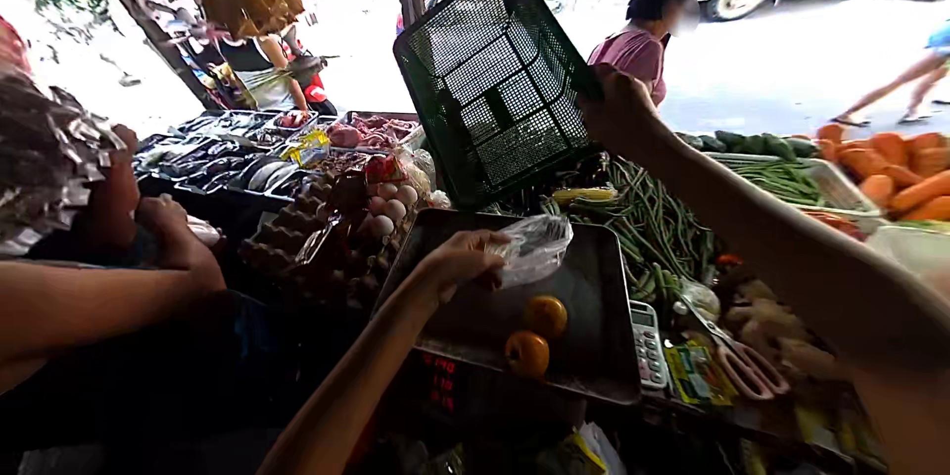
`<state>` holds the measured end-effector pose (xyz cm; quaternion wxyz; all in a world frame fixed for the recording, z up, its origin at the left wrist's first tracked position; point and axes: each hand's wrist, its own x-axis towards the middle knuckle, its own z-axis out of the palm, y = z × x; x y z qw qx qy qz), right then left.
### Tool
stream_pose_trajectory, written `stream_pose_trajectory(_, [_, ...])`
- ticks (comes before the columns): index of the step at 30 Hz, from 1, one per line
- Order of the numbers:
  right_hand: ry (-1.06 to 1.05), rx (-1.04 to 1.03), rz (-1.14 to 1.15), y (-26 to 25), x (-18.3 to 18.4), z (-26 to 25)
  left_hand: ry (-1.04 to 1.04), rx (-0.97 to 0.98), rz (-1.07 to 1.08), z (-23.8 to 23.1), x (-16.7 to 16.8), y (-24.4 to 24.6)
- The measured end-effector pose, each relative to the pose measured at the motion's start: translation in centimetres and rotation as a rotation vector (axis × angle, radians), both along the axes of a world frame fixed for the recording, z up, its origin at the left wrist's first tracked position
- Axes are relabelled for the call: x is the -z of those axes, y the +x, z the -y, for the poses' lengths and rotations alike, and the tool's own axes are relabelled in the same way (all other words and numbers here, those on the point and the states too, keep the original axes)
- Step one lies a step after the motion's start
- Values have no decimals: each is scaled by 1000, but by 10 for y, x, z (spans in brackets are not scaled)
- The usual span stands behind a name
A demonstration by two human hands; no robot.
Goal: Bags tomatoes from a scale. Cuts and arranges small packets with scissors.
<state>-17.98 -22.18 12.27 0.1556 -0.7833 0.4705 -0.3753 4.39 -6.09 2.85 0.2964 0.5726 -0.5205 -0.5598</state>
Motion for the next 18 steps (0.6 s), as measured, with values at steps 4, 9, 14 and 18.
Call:
stream_pose_trajectory(4, [-81, 22, -27, -9, 18, -38, 54, -43, 16, -5, 2, -1])
stream_pose_trajectory(9, [-239, 2, -35, -16, 26, -63, 62, -126, 14, -15, 7, -2])
stream_pose_trajectory(14, [-353, -1, -79, -14, 32, -81, -7, -260, -54, -13, 2, -1])
stream_pose_trajectory(18, [-483, -36, -135, -15, 41, -93, -33, -344, -111, -7, -4, -2])
